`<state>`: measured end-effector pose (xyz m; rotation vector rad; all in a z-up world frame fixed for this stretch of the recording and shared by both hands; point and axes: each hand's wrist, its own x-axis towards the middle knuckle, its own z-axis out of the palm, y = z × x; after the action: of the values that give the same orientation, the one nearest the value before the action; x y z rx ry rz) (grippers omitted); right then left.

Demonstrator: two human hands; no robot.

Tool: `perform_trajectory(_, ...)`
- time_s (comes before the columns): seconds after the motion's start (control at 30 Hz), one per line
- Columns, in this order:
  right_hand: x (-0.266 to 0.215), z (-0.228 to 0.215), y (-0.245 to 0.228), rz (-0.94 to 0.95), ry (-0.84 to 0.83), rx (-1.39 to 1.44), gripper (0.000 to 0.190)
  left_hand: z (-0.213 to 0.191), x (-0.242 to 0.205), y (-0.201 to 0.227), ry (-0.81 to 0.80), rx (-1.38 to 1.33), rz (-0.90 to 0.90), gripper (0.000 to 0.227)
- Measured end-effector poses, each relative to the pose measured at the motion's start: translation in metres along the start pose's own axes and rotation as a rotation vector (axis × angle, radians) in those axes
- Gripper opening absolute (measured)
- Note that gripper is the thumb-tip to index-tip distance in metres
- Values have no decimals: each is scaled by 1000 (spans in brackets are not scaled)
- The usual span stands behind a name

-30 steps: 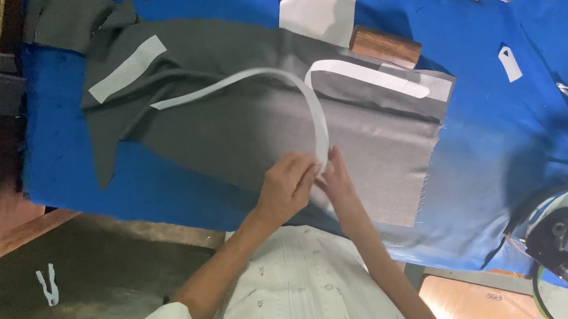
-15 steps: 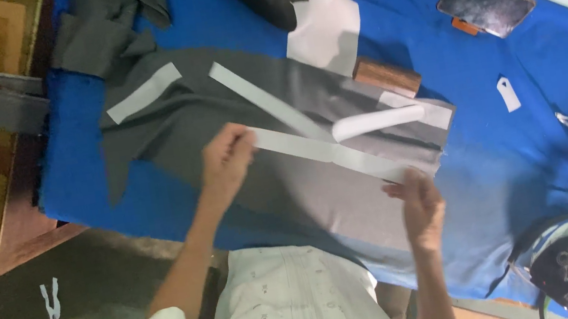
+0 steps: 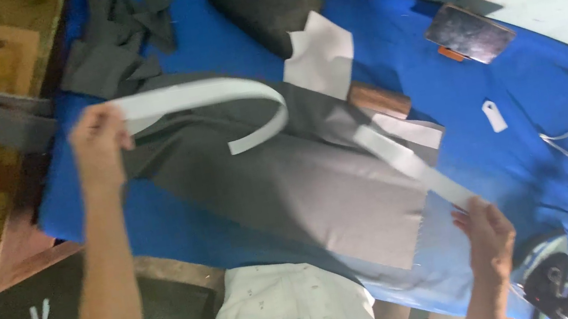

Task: The person irons a dark gray garment on a blue-covered table using a steam iron. They place white paper strips on the fabric to press seams and edges, then remove the paper and continue ironing the garment directly.

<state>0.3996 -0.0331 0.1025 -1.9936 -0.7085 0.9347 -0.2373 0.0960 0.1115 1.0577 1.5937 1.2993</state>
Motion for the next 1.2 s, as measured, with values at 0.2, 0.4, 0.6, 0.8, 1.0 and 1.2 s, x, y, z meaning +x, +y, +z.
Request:
perform_trajectory(0.2, -21, 20, 6, 140, -16, 133, 18, -80, 72, -30, 389, -389, 215, 15)
perform_trajectory(0.4, -50, 34, -11, 152, -64, 70, 36, 64, 8, 40, 464, 22, -310, 21)
perform_trajectory(0.6, -84, 32, 25, -173, -309, 4, 24, 209, -103, -12, -467, 197, -868, 91)
perform_trajectory(0.8, -87, 74, -7, 279, -244, -2, 33, 220, -126, -36, -581, 526, -577, 59)
perform_trajectory(1.0, -29, 201, -123, -223, -428, -314, 37, 130, -92, -86, 258, 497, -79, 26)
perform_trajectory(1.2, 78, 336, -261, -1385, -134, 14, 32, 65, -57, -121, 620, 664, -167, 65)
